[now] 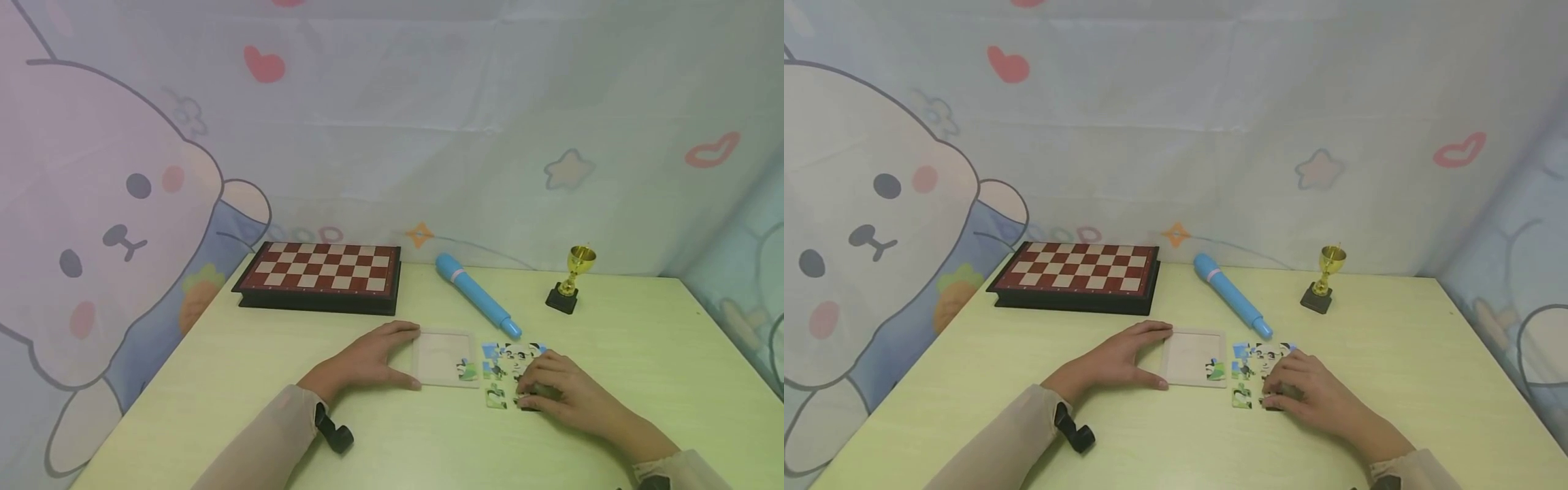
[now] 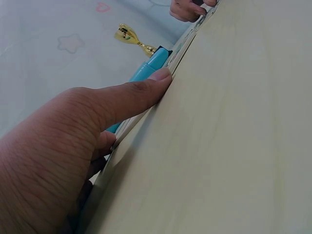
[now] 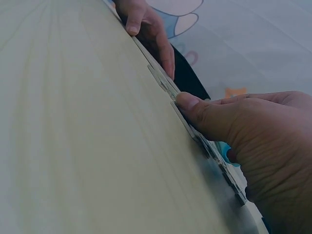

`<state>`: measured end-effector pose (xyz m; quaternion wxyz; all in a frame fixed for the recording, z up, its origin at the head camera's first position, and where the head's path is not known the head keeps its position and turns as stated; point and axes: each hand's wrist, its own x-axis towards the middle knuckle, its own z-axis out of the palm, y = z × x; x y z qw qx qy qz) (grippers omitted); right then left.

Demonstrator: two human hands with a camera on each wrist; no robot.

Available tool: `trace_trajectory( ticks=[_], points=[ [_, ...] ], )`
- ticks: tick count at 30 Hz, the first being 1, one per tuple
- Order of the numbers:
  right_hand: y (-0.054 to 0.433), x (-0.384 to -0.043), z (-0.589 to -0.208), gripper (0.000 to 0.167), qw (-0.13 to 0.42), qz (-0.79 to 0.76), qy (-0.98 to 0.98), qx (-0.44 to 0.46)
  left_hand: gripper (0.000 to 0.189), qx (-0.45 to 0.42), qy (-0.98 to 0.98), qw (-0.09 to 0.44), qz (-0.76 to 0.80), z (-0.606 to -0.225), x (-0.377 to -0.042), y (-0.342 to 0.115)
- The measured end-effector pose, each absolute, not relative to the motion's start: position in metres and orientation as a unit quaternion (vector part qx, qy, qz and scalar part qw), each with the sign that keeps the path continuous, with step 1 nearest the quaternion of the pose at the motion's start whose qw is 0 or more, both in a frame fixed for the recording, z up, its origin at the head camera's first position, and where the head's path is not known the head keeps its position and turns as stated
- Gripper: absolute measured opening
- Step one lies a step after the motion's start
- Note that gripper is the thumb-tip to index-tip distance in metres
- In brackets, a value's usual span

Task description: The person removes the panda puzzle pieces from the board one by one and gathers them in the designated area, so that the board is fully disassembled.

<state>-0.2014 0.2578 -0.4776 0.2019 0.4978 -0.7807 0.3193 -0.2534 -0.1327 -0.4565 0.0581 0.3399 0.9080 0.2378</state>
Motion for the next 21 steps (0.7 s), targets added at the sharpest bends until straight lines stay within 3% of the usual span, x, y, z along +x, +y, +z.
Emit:
trace_trajectory(
  ticks=[12, 21],
  points=[
    [0.240, -0.195, -0.462, 0.041, 0.200, 0.394, -0.768, 0.463, 0.101, 0.339, 0.908, 0.059, 0.238, -0.454, -0.253, -0.132],
    [0.204, -0.214, -0.454, 0.025, 0.146, 0.283, -0.841, 0.437, 0.100, 0.343, 0.906, 0.057, 0.243, -0.456, -0.253, -0.132]
  ],
)
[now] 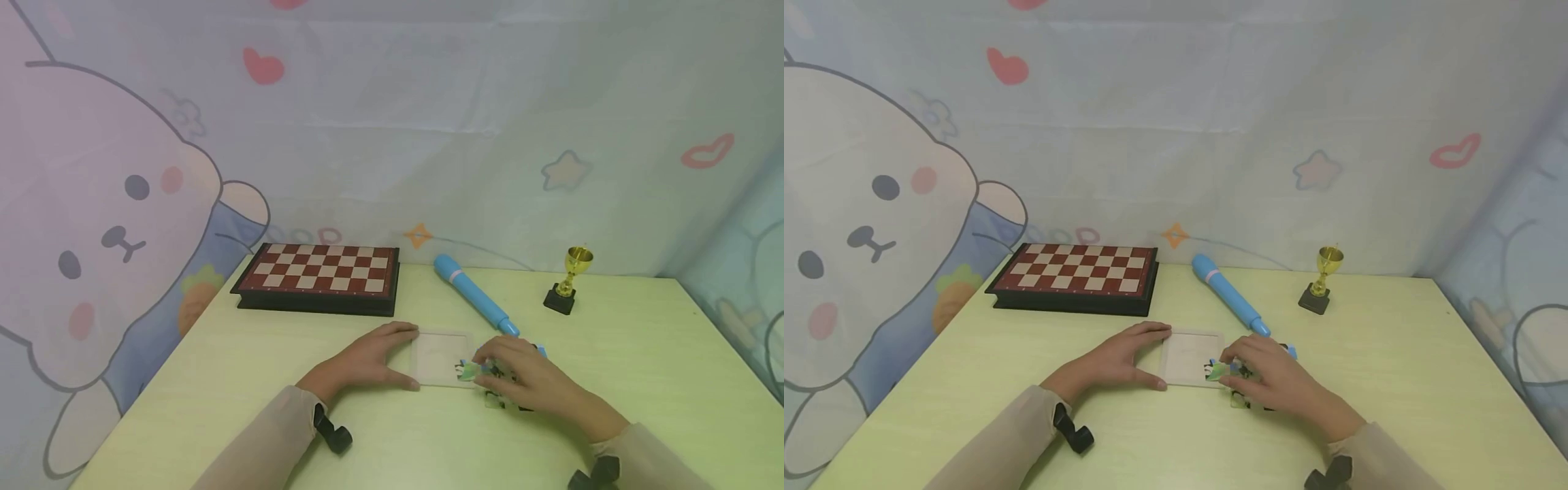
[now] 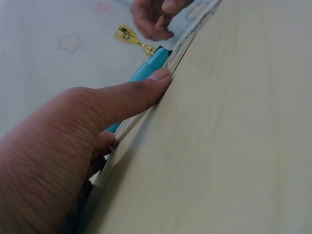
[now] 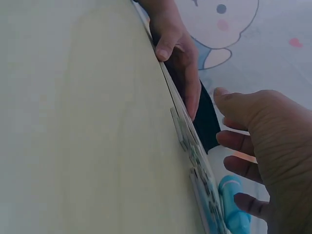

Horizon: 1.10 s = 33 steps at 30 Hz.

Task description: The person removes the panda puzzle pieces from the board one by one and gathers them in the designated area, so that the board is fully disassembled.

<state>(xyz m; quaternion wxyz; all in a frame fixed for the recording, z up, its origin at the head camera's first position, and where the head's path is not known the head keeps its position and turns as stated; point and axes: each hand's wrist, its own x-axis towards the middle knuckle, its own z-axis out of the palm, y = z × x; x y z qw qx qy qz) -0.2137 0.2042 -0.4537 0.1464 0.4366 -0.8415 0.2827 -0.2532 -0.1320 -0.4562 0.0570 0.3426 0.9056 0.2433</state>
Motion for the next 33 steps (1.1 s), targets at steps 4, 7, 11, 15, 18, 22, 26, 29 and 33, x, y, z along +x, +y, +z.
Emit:
trace_trajectory(
  ticks=[4, 7, 11, 15, 18, 22, 26, 29, 33],
  points=[
    [0.186, -0.225, -0.449, 0.029, 0.141, 0.226, -0.864, 0.427, 0.101, 0.345, 0.906, 0.053, 0.241, -0.457, -0.253, -0.134],
    [0.178, -0.230, -0.448, 0.033, 0.129, 0.201, -0.878, 0.416, 0.101, 0.347, 0.905, 0.050, 0.240, -0.458, -0.254, -0.134],
    [0.173, -0.234, -0.449, 0.035, 0.122, 0.194, -0.877, 0.423, 0.102, 0.348, 0.904, 0.049, 0.244, -0.459, -0.255, -0.133],
    [0.174, -0.235, -0.452, 0.032, 0.111, 0.209, -0.871, 0.430, 0.103, 0.343, 0.906, 0.054, 0.243, -0.459, -0.256, -0.133],
    [0.175, -0.235, -0.453, 0.031, 0.100, 0.220, -0.871, 0.427, 0.103, 0.341, 0.906, 0.058, 0.244, -0.459, -0.256, -0.134],
    [0.175, -0.235, -0.452, 0.028, 0.097, 0.224, -0.872, 0.425, 0.102, 0.342, 0.905, 0.057, 0.247, -0.459, -0.255, -0.134],
    [0.175, -0.234, -0.453, 0.027, 0.095, 0.214, -0.876, 0.422, 0.101, 0.343, 0.905, 0.058, 0.246, -0.459, -0.255, -0.133],
    [0.175, -0.234, -0.454, 0.027, 0.098, 0.207, -0.878, 0.420, 0.101, 0.345, 0.904, 0.057, 0.245, -0.458, -0.254, -0.133],
    [0.175, -0.234, -0.455, 0.029, 0.114, 0.203, -0.879, 0.417, 0.100, 0.342, 0.904, 0.056, 0.249, -0.456, -0.252, -0.133]
  ],
)
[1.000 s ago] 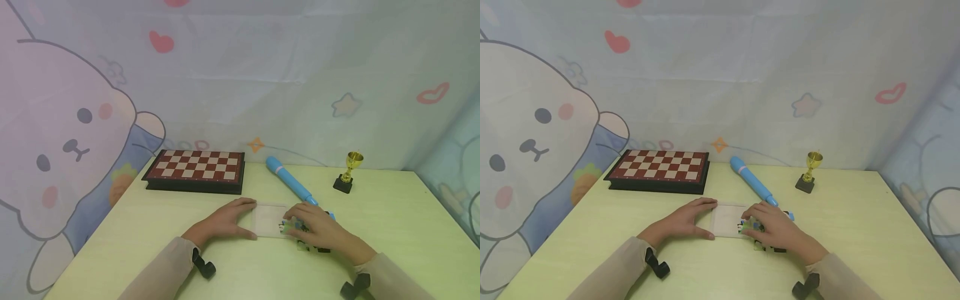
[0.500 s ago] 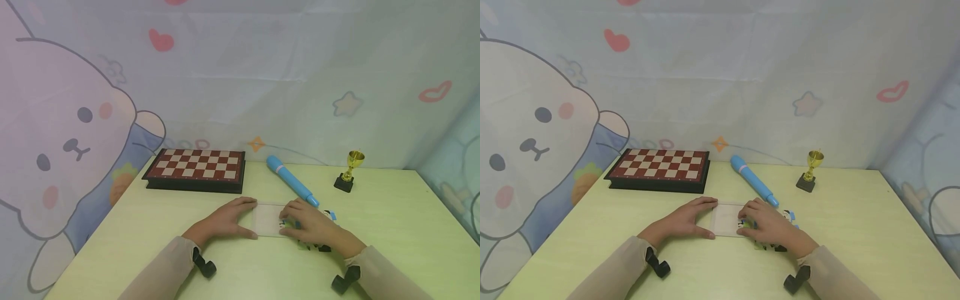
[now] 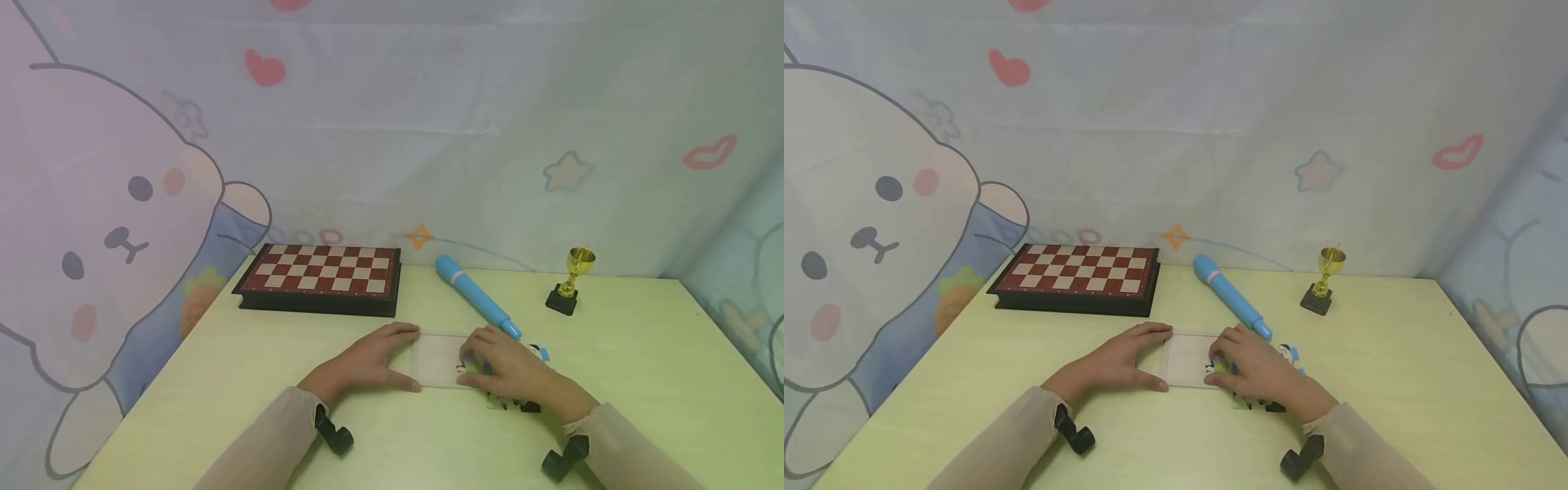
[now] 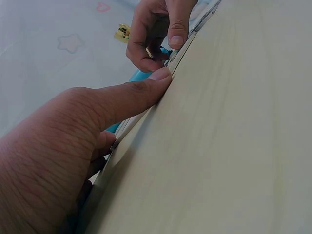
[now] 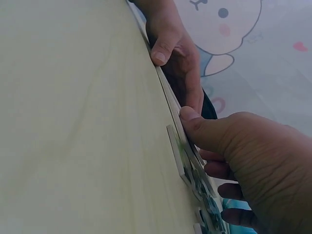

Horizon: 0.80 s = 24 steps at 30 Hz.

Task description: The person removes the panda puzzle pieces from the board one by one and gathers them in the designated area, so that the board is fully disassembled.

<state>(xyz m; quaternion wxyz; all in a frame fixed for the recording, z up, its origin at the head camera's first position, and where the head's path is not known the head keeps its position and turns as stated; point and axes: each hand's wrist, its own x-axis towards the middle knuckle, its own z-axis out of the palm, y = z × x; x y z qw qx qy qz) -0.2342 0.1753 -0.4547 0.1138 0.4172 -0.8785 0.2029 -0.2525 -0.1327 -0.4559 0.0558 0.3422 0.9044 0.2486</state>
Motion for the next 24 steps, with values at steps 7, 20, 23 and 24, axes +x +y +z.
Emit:
trace_trajectory(
  ticks=[7, 20, 23, 24],
  points=[
    [0.1756, -0.2344, -0.4565, 0.031, 0.104, 0.200, -0.885, 0.407, 0.101, 0.342, 0.904, 0.058, 0.249, -0.4572, -0.2513, -0.1333],
    [0.1755, -0.2340, -0.4516, 0.032, 0.061, 0.258, -0.877, 0.401, 0.102, 0.340, 0.905, 0.061, 0.247, -0.4549, -0.2547, -0.1324],
    [0.1752, -0.2340, -0.4516, 0.031, 0.052, 0.276, -0.868, 0.410, 0.101, 0.340, 0.905, 0.062, 0.248, -0.4550, -0.2544, -0.1324],
    [0.1753, -0.2341, -0.4517, 0.032, 0.053, 0.279, -0.865, 0.415, 0.101, 0.340, 0.905, 0.062, 0.248, -0.4549, -0.2540, -0.1325]
  ],
)
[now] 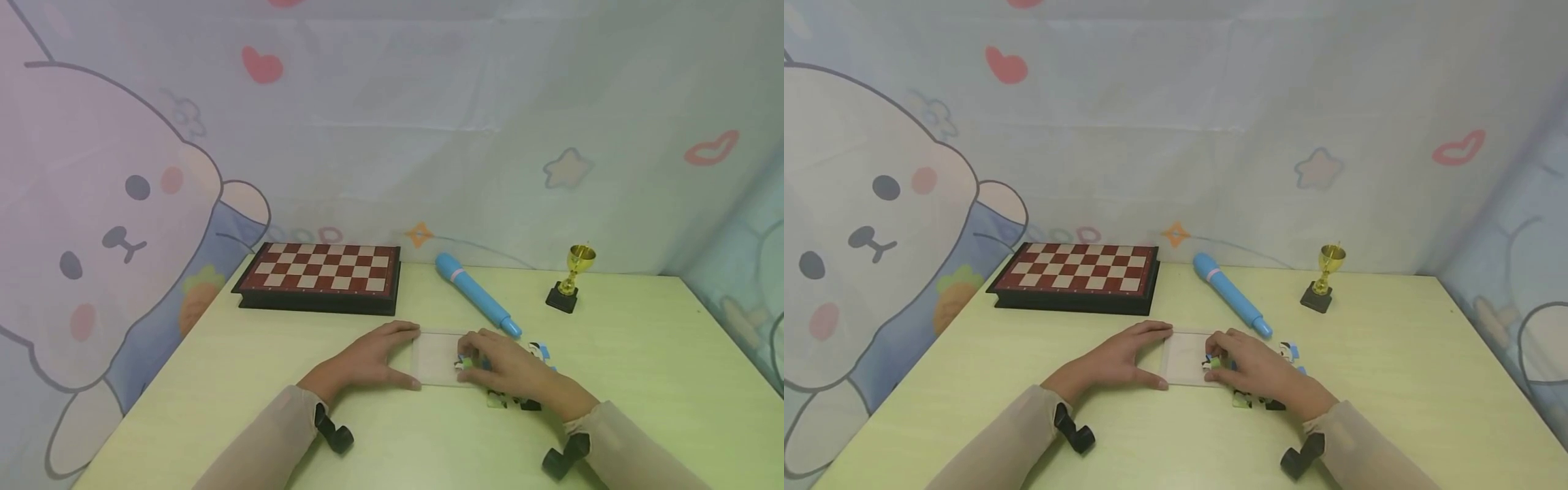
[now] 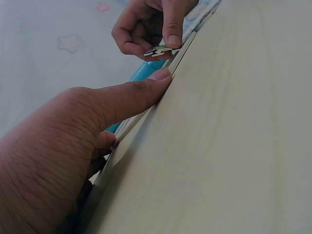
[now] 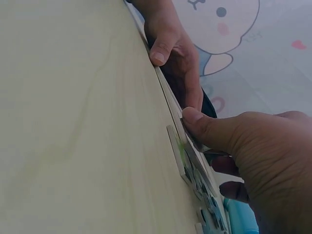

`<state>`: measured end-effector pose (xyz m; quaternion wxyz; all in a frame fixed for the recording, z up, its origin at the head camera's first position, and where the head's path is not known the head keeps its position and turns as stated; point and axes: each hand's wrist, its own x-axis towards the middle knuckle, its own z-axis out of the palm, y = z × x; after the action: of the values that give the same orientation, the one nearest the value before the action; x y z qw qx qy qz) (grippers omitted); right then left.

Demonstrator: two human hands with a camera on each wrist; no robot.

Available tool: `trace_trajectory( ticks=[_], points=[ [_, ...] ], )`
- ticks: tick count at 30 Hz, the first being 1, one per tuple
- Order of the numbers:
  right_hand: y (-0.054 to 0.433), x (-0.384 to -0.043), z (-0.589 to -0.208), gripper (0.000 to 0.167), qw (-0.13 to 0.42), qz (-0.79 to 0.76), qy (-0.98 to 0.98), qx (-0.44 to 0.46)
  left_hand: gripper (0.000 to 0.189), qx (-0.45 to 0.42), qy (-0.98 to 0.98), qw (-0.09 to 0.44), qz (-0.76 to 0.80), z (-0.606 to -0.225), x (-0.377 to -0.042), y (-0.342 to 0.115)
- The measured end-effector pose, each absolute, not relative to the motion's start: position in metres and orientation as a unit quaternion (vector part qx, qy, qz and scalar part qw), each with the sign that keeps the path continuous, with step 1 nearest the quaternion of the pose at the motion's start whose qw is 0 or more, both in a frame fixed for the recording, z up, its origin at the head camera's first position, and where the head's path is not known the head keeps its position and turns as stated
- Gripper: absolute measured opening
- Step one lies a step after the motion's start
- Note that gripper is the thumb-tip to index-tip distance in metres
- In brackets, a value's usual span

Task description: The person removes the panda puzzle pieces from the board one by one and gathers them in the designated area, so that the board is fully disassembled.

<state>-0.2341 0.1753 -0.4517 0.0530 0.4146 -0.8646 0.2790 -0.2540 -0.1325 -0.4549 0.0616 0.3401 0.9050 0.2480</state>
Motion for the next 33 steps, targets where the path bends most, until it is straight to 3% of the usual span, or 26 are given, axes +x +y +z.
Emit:
trace_trajectory(
  ticks=[11, 33],
  points=[
    [0.1762, -0.2360, -0.4579, 0.014, 0.084, 0.286, -0.825, 0.480, 0.100, 0.340, 0.905, 0.064, 0.250, -0.4546, -0.2513, -0.1322],
    [0.1763, -0.2391, -0.4610, 0.018, 0.111, 0.317, -0.798, 0.501, 0.101, 0.340, 0.906, 0.058, 0.245, -0.4555, -0.2527, -0.1325]
  ],
)
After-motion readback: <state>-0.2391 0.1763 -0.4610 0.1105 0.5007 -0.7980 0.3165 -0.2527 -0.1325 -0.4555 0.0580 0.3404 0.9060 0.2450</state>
